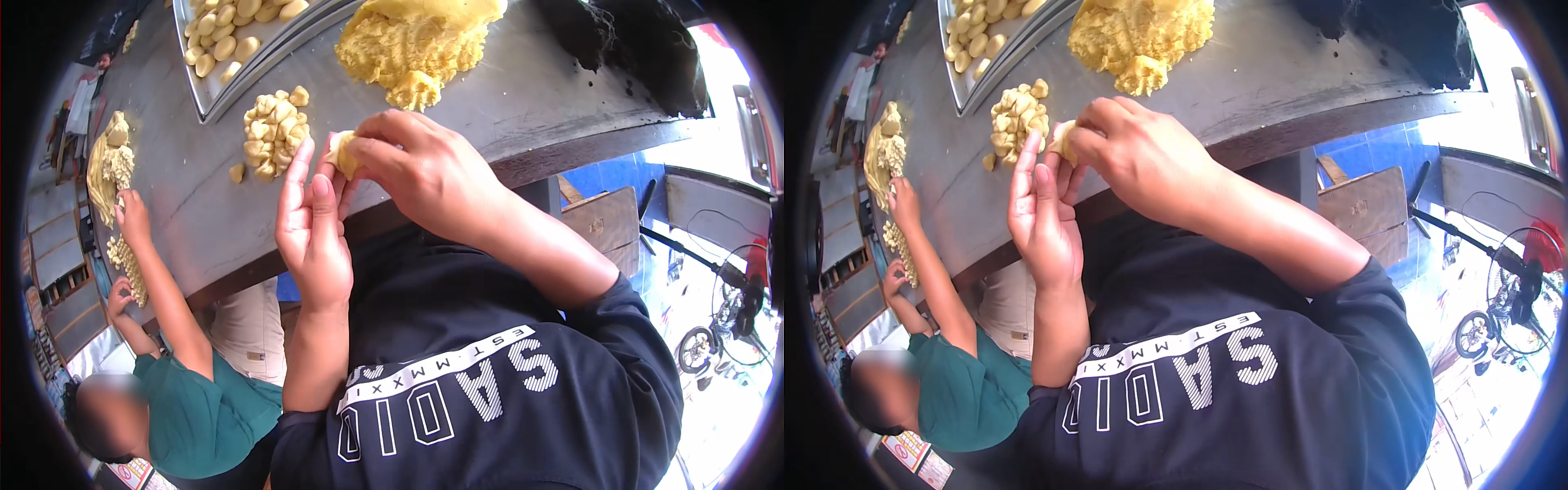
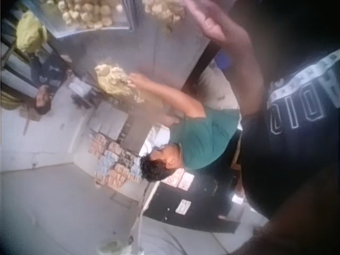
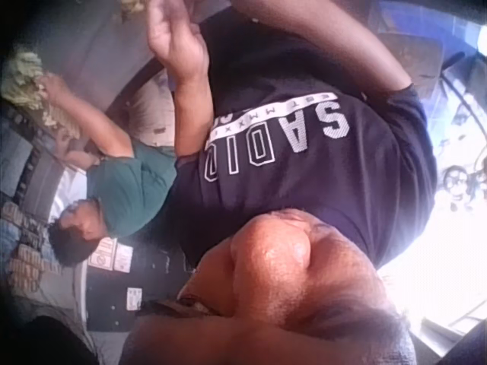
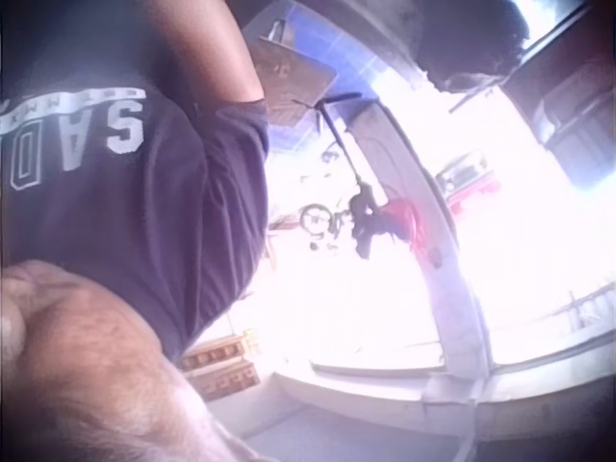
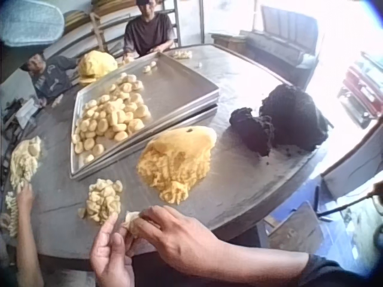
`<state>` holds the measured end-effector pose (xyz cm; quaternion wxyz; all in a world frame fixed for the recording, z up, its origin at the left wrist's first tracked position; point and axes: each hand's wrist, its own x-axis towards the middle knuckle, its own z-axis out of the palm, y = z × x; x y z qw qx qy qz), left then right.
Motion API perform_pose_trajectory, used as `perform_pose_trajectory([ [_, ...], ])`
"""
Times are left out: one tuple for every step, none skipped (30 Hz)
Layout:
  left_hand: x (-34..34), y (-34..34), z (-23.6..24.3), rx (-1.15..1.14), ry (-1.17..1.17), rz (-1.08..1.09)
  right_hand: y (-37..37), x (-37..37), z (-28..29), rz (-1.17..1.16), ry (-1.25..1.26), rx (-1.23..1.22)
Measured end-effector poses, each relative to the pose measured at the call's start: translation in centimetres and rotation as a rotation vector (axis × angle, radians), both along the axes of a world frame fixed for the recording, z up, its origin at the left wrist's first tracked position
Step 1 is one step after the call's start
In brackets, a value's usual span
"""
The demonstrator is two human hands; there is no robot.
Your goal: The person shapes pieces of yellow dough into small rounds, placing them onto a metal tray alongside several others.
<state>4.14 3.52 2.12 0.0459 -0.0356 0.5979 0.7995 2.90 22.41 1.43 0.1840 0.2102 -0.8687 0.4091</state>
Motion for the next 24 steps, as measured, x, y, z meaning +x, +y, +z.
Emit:
perform_pose_trajectory([
  [-0.1, -0.4, 0.1, 0.032, 0.019, -0.002, 0.0, -0.3, 0.3, 0.006, 0.003, 0.001],
  [-0.4, -0.8, 0.3, 0.063, 0.042, -0.009, 0.2, -0.5, 0.8, 0.05, -0.012, -0.132],
  [-1.5, -2.3, -1.5, -0.291, 0.194, -0.041, 0.4, -0.7, 1.2, 0.094, -0.027, -0.265],
  [-2.1, -5.2, -3.9, -0.447, 0.233, -0.17, 0.3, -0.6, 1.4, 0.1, -0.025, -0.272],
  [-2.8, -4.9, -3.7, -0.64, 0.457, -0.206, 0.3, -0.5, 1.3, 0.189, -0.073, -0.257],
  [-3.4, -4.6, -3.1, -0.831, 0.684, -0.241, 0.1, -0.4, 1.2, 0.279, -0.121, -0.241],
  [-3.5, -4.1, -2.8, -0.827, 0.687, -0.243, 0.1, -0.4, 1.1, 0.234, -0.16, -0.201],
  [-3.4, -3.7, -2.5, -0.861, 0.619, -0.223, 0.2, -0.3, 0.9, 0.23, -0.158, -0.198],
  [-3.4, -3.2, -2.4, -0.893, 0.55, -0.203, 0.3, -0.1, 0.5, 0.216, -0.129, -0.209],
  [-3.5, -2.7, -2.5, -0.887, 0.549, -0.202, 0.4, 0.1, 0.2, 0.207, -0.104, -0.217],
  [-3.7, -2.1, -2.6, -0.936, 0.638, -0.163, 0.1, 0.4, 0.0, 0.202, -0.028, -0.132],
  [-3.8, -1.8, -2.8, -0.985, 0.727, -0.122, -0.4, 0.9, -0.1, 0.198, 0.047, -0.048],
  [-3.9, -1.8, -2.8, -0.981, 0.727, -0.122, -0.9, 1.4, -0.4, 0.203, 0.052, 0.083],
  [-3.9, -1.9, -2.8, -0.968, 0.726, -0.127, -0.7, 1.3, -0.4, 0.202, 0.051, 0.086],
  [-3.9, -2.0, -2.8, -0.956, 0.724, -0.131, -0.4, 1.0, -0.4, 0.212, 0.04, -0.003],
  [-4.0, -2.1, -2.7, -0.955, 0.724, -0.129, -0.2, 0.8, -0.2, 0.223, 0.031, -0.093],
  [-4.1, -2.2, -2.5, -0.888, 0.716, -0.189, -0.1, 0.7, -0.1, 0.227, -0.02, -0.131],
  [-4.2, -2.3, -2.4, -0.821, 0.707, -0.248, -0.2, 0.8, -0.1, 0.229, -0.019, -0.129],
  [-4.3, -2.4, -2.6, -0.822, 0.709, -0.247, -0.6, 1.0, -0.2, 0.218, 0.025, -0.061],
  [-4.4, -2.6, -3.0, -0.899, 0.697, -0.247, -1.0, 1.4, -0.2, 0.206, 0.068, 0.008],
  [-4.5, -2.6, -3.2, -0.975, 0.683, -0.247, -1.4, 1.8, -0.1, 0.194, 0.064, 0.099],
  [-4.5, -2.6, -2.6, -0.973, 0.682, -0.249, -1.0, 1.6, 0.2, 0.192, 0.062, 0.1],
  [-4.2, -2.6, -1.3, -0.914, 0.655, -0.347, -0.5, 1.3, 0.6, 0.234, 0.004, 0.025],
  [-4.0, -2.7, -0.6, -0.852, 0.626, -0.445, -0.1, 0.8, 0.9, 0.275, -0.054, -0.05],
])
